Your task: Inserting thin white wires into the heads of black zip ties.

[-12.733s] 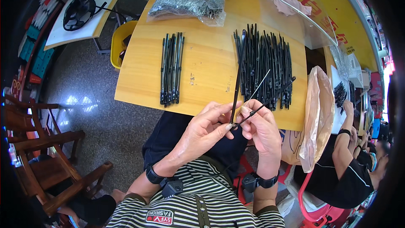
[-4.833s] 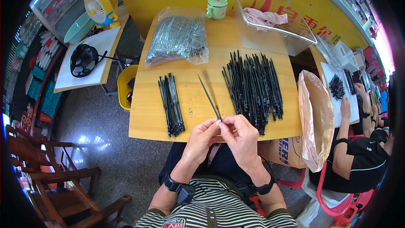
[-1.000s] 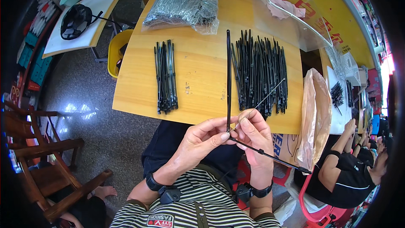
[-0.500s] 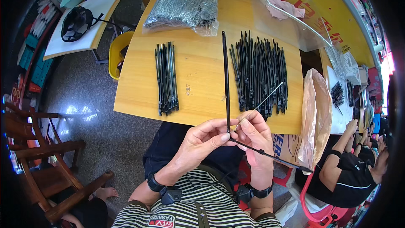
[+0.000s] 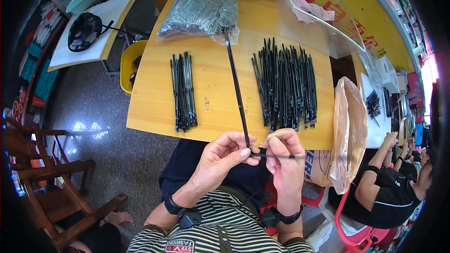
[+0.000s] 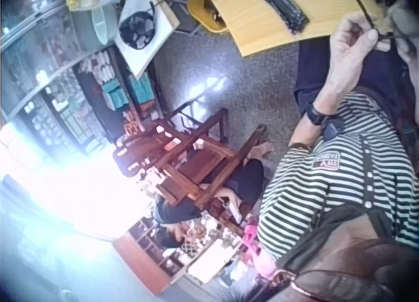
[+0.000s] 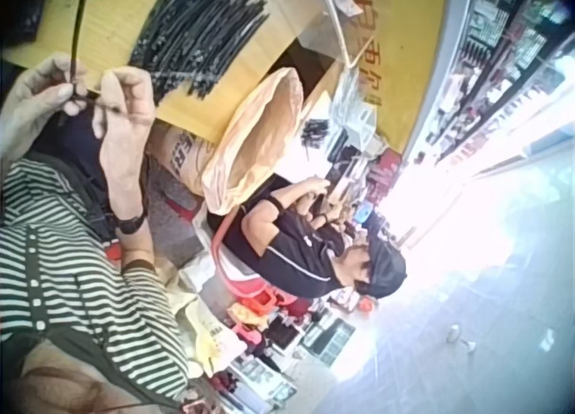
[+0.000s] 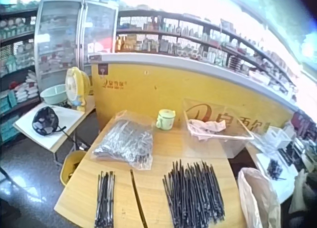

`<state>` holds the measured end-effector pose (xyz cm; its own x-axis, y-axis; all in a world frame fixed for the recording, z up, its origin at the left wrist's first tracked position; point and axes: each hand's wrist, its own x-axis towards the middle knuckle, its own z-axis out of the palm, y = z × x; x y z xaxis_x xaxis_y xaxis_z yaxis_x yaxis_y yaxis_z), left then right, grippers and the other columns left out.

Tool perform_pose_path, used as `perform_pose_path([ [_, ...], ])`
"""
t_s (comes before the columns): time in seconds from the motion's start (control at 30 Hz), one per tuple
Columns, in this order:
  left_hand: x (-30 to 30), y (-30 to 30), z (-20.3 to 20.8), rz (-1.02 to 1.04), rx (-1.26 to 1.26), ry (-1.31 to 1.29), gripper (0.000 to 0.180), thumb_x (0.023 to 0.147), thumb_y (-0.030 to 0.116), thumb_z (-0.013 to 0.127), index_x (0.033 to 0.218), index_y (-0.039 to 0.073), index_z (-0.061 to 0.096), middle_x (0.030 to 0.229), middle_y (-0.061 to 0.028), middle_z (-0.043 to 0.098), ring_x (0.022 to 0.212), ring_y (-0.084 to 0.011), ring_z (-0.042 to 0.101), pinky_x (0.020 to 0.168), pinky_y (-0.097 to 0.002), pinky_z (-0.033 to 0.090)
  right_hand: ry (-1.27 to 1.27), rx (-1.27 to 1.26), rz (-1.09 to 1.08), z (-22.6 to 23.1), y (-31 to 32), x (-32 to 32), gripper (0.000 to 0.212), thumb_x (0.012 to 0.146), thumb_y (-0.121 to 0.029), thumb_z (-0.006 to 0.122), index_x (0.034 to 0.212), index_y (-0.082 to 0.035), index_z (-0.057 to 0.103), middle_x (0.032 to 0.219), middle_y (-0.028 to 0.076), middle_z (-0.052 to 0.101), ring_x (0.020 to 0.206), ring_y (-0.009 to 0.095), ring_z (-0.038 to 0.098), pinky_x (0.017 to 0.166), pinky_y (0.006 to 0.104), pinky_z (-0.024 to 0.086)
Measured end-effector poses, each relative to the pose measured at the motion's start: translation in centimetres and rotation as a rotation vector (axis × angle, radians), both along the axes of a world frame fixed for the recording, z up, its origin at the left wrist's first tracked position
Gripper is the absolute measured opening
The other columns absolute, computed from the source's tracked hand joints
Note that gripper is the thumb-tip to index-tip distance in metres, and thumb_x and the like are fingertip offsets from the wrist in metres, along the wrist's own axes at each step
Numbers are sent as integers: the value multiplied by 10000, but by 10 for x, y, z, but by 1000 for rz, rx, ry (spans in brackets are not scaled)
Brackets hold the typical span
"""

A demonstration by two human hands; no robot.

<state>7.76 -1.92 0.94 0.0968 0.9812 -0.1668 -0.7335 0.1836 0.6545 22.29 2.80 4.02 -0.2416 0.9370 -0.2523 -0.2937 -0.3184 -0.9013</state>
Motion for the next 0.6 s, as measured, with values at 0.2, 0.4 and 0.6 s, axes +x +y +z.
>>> perform_pose_path([
  [0.2, 0, 0, 1, 24, -62, -31, 175, 878, 17, 533, 1052, 6, 517, 1038, -90, 550, 941, -166, 584, 802, -294, 525, 127, 31, -8, 4, -7, -6, 82, 905, -90, 505, 963, -40, 477, 716, 131, 608, 412, 88, 470, 352, 180, 351],
  [0.4, 0, 2, 2, -76, -60, -23, 136, 883, 54, 541, 1007, 7, 511, 1038, -95, 550, 895, -155, 582, 793, -299, 520, 325, -56, 8, -1, -3, -4, 65, 935, -107, 453, 979, -60, 460, 658, 76, 551, 436, 69, 437, 369, 174, 334],
  [0.6, 3, 4, 3, -29, -84, 41, 110, 880, 98, 571, 949, 17, 542, 912, -59, 591, 803, -115, 573, 734, -260, 503, 297, -108, 88, -4, 1, -4, 128, 954, -168, 425, 1010, -57, 457, 672, 79, 555, 439, 64, 424, 386, 170, 331],
])
